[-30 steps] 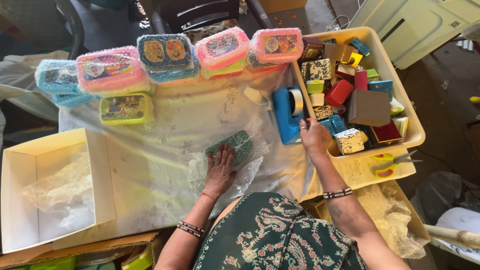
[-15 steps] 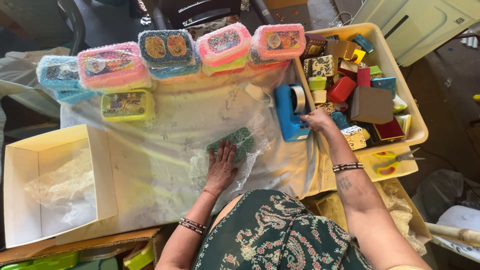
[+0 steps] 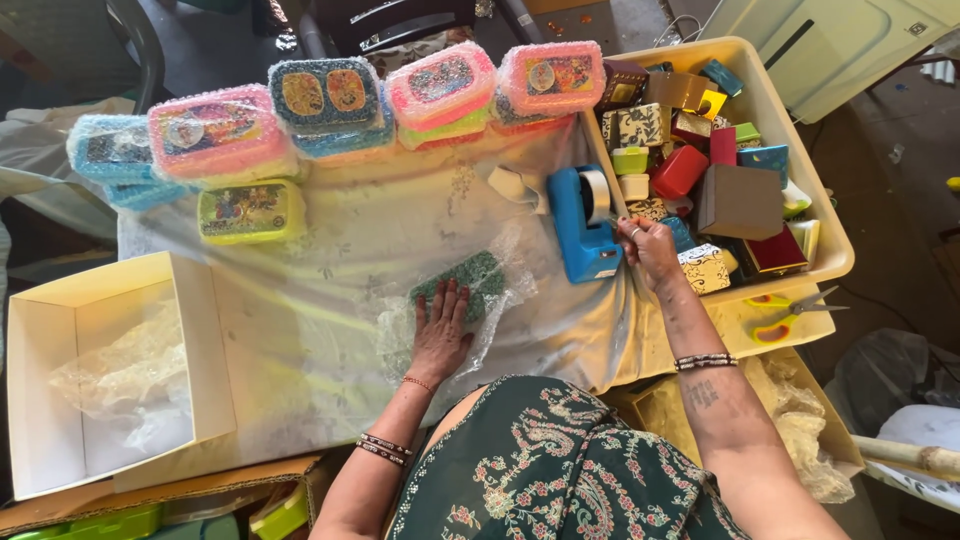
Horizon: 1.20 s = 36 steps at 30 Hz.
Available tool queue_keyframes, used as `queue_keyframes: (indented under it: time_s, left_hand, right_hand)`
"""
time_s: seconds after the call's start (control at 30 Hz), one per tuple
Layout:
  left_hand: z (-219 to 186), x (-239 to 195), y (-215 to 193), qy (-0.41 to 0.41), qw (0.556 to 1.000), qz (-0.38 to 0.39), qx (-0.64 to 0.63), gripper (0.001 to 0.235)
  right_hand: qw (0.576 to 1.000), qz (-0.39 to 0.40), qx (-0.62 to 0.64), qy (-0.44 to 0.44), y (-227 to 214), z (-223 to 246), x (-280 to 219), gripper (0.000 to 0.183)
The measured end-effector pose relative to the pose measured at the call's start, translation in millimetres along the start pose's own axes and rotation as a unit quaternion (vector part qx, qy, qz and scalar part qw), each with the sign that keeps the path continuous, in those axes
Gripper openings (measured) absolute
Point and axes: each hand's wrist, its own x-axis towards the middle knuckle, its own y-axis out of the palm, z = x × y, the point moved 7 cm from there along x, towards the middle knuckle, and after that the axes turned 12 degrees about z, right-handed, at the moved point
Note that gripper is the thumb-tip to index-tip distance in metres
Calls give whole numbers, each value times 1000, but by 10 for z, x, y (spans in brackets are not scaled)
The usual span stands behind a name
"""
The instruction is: The person wraps a small green container in bubble wrap and secures it with tape. They then place the wrapped item on a table with other wrapped containers. Next, they pick up a clear plastic container, wipe it with a cloth, and place it on the table.
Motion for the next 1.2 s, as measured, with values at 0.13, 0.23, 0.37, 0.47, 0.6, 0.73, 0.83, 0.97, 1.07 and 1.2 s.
queue_keyframes:
  time_s: [0.13,0.23,0.37,0.47,0.6,0.73,0.83,0.97,1.07,1.2]
  left_hand:
    - [14,3,16,2,1000,-1,3,95]
    - [23,-9,36,3,1000,-5,4,94]
    - [3,3,-1,-1,1000,3,-3,94]
    - [7,4,2,-6,1000,8,-7,95]
    - [3,3,-20,-5,1000,1,-8,96]
    - [3,2,-18,-4,1000,-1,-7,97]
    - [-2,0,-27,-6,1000,3,-4,96]
    - [9,-3,-8,-8,1000,3,-4,96]
    - [9,2,9,-6,1000,8,1,95]
    - [18,15,25,-13,1000,20,5,94]
  right_hand:
    - [999,3,24,-21,73,-115,-165,18]
    - [998,-65,14,-4,72,-216,-427,24]
    - [995,-92,41,16,120,-384,-625,22]
    - [993,-98,60,41,134,-590,-624,27]
    - [990,-127,41,52,178,-752,-617,28]
    - [982,-175,-45,48,253,-760,-654,32]
    - [965,-233,-110,54,293,-711,-711,35]
    - [973,-228,23,-40,239,-872,-601,27]
    - [970,-232,51,-58,243,-858,-626,26]
    - [968,-248,35,-24,282,-830,-692,25]
